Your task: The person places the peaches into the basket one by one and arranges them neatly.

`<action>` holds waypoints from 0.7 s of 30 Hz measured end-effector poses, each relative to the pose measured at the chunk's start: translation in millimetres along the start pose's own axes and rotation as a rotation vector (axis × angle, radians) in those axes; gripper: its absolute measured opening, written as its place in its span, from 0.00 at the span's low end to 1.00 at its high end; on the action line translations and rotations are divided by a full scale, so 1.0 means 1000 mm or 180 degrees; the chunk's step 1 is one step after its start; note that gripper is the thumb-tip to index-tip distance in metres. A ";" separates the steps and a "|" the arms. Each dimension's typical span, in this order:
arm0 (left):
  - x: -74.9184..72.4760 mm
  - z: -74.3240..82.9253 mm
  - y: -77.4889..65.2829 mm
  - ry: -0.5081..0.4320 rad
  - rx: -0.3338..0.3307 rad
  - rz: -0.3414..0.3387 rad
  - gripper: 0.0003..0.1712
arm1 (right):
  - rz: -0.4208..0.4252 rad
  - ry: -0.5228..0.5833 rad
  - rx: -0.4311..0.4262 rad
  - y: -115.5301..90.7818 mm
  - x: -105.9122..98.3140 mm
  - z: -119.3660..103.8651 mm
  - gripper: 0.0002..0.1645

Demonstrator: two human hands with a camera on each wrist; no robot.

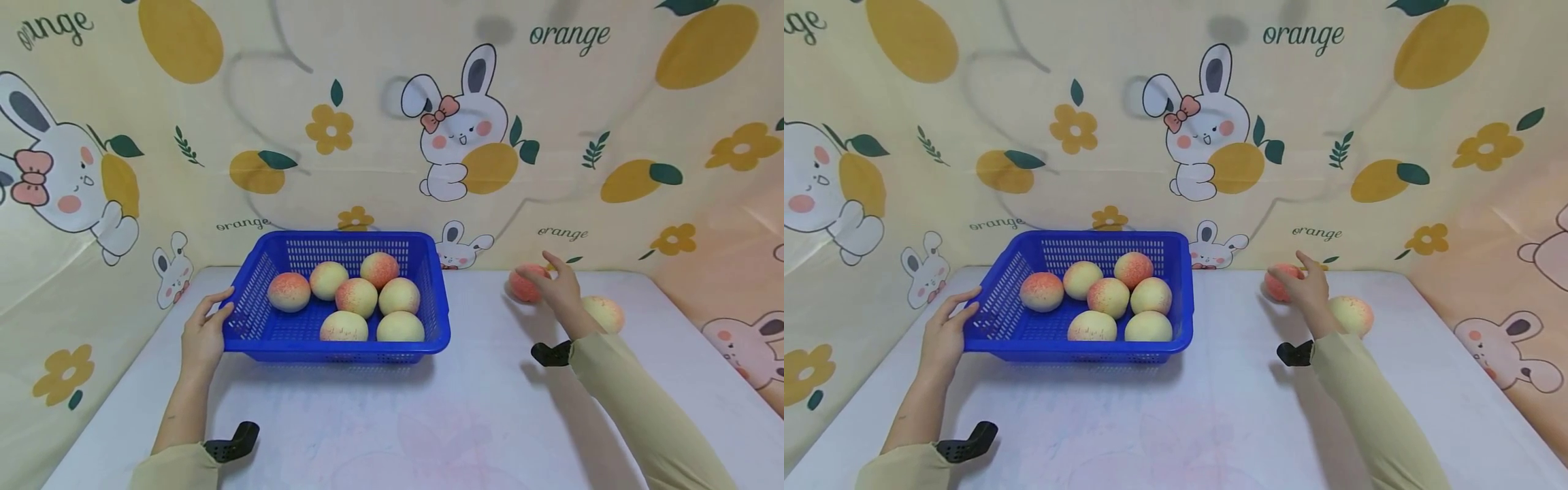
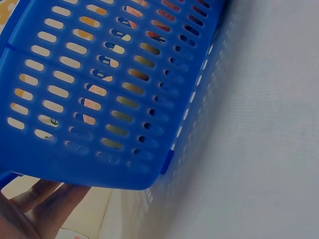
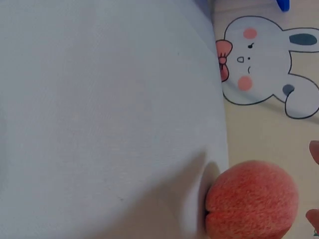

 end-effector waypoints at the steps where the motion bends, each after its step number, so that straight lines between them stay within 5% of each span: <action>1: 0.000 0.000 0.000 0.0001 0.0003 0.0009 0.24 | -0.0021 -0.0001 0.0014 0.000 0.000 0.001 0.51; 9: 0.001 0.000 -0.001 -0.0057 0.0026 -0.0026 0.25 | -0.0200 -0.0214 0.0150 0.002 0.001 0.011 0.50; 21: 0.001 -0.001 0.000 -0.0073 0.0054 -0.0026 0.25 | -0.0134 -0.0021 0.0431 0.008 0.007 0.025 0.51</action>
Point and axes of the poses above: each hand's wrist, its own y-axis towards the middle knuckle, its own x-axis out of the palm, z = x × y, the point moved 4 cm from there along y, towards the middle knuckle, and after that the axes turned 11 degrees about -z, right-handed, at the moved point
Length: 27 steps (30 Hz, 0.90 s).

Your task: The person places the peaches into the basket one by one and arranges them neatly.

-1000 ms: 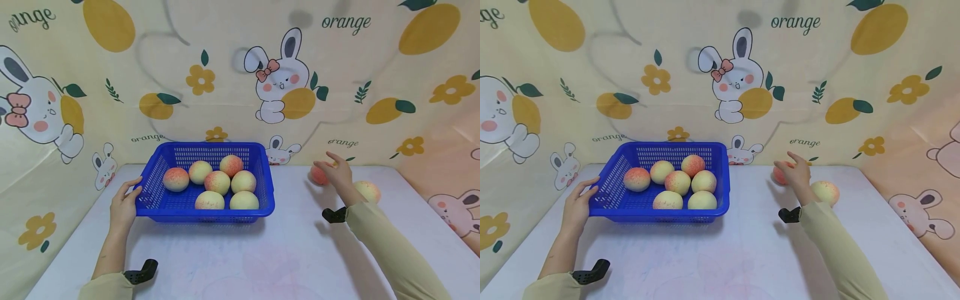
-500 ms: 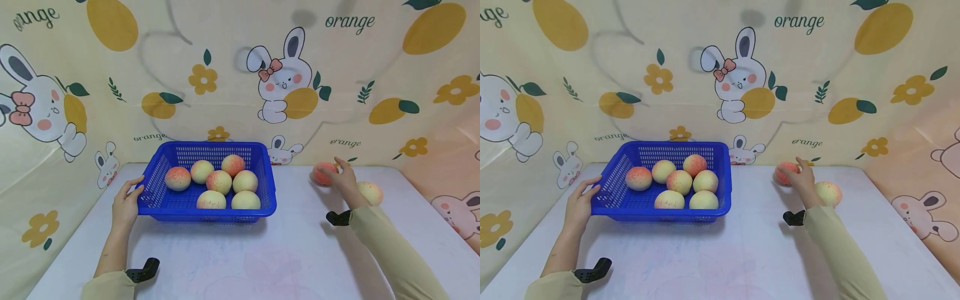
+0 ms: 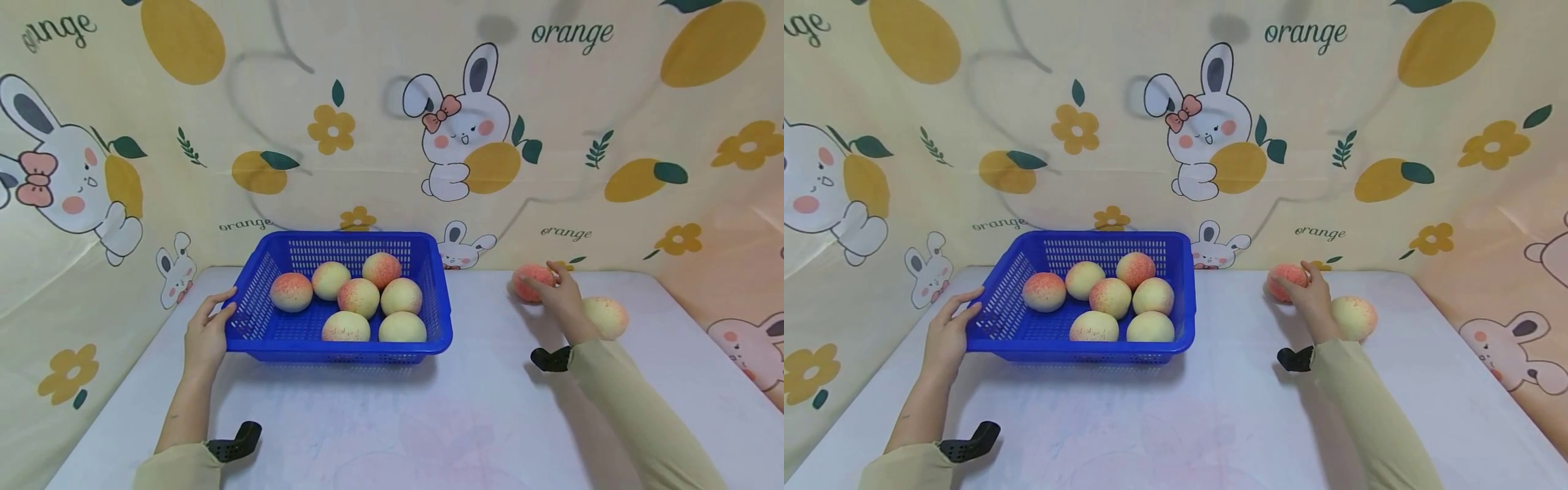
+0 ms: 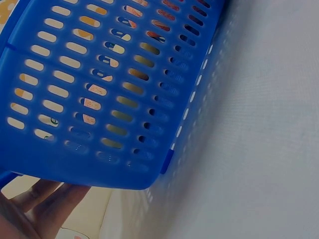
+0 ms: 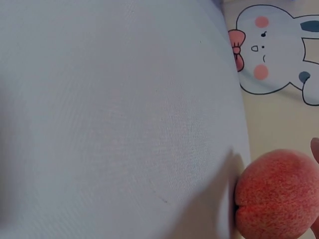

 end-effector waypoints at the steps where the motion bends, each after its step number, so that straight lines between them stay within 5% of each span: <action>1: 0.000 0.000 0.000 0.0007 -0.0001 0.0010 0.24 | -0.0004 0.0030 0.0012 0.001 0.000 0.000 0.51; 27: 0.000 0.001 -0.001 0.0039 -0.0027 0.0002 0.25 | 0.0129 0.0470 -0.0169 -0.002 0.010 0.006 0.51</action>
Point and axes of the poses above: each hand's wrist, its own y-axis towards the middle knuckle, its own x-axis out of the palm, z = x × y, the point moved 4 cm from there along y, towards the middle knuckle, and after that the axes turned 11 degrees about -z, right-handed, at the moved point
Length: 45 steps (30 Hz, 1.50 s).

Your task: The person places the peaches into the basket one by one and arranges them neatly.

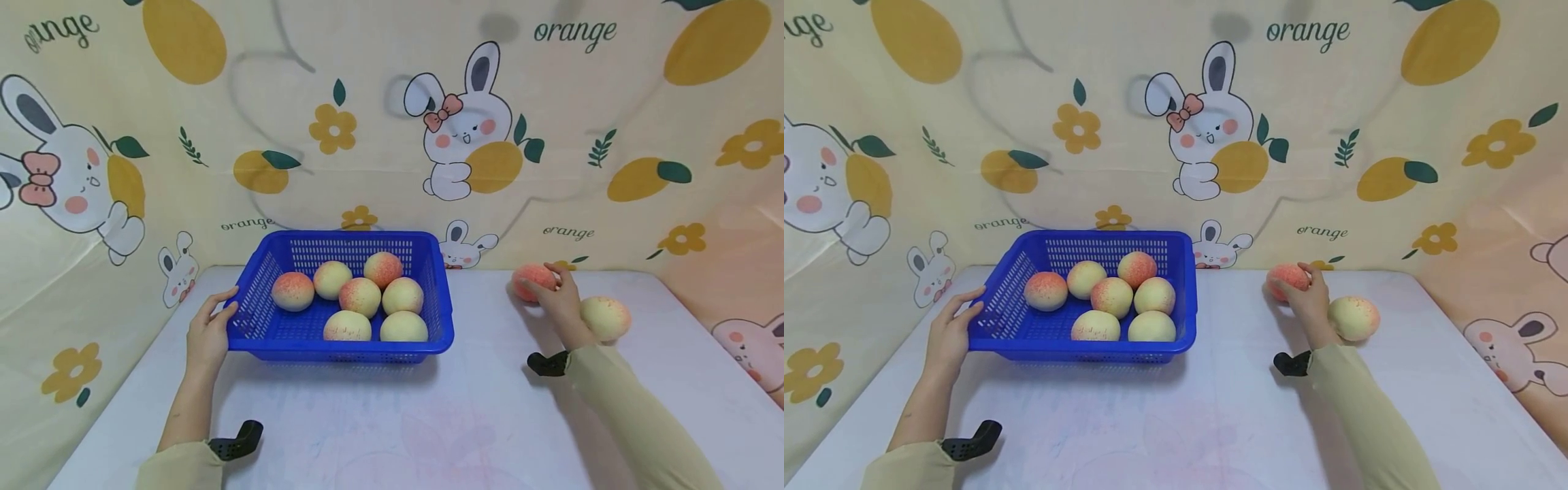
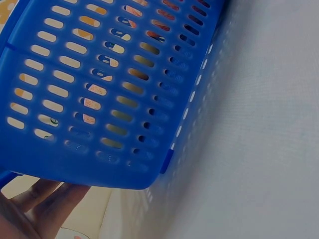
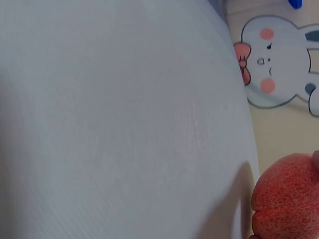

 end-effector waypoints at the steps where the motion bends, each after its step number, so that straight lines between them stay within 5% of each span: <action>1: 0.000 0.000 0.000 -0.0001 -0.0004 0.0001 0.25 | 0.0006 0.0020 -0.0008 0.000 0.001 -0.001 0.51; 45: 0.001 -0.002 0.001 -0.0117 0.0043 -0.0053 0.25 | -0.0381 0.0360 -0.0429 -0.032 0.042 -0.050 0.48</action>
Point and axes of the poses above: each hand's wrist, its own y-axis towards the middle knuckle, its own x-axis out of the palm, z = x × y, the point moved 4 cm from there along y, towards the middle knuckle, and after that the axes turned 11 degrees about -z, right-handed, at the moved point
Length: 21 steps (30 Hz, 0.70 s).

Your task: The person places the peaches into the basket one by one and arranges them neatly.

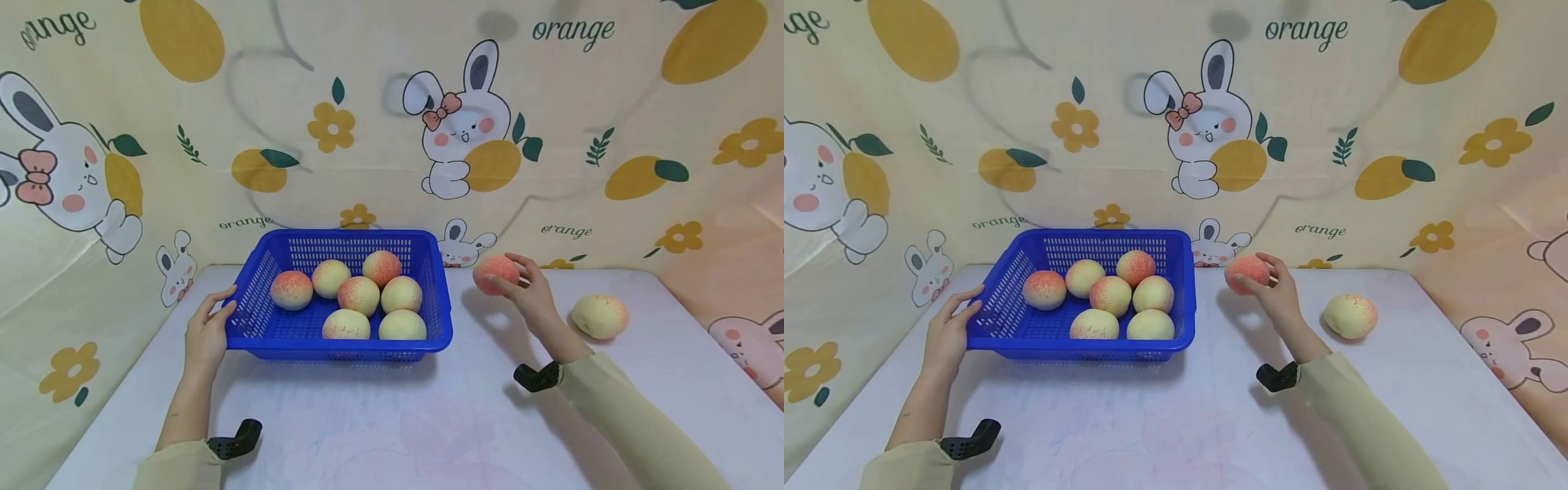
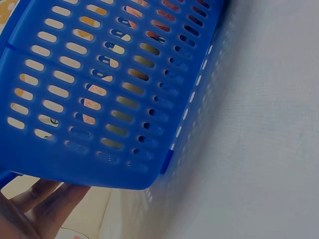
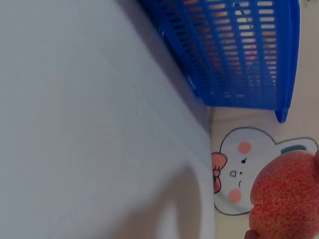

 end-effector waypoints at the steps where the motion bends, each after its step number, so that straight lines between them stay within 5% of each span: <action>1: 0.000 0.000 0.000 0.0003 -0.0002 0.0001 0.25 | -0.0010 -0.0001 0.0000 0.000 0.001 -0.001 0.48; 21: 0.000 0.002 0.000 0.0074 -0.0041 0.0015 0.25 | -0.0200 0.0358 -0.0248 -0.003 0.031 -0.047 0.45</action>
Point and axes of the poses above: each hand's wrist, its own y-axis towards the middle knuckle, its own x-axis out of the palm, z = x × y, the point moved 4 cm from there along y, towards the middle knuckle, and after that the axes turned 11 degrees about -z, right-handed, at the moved point
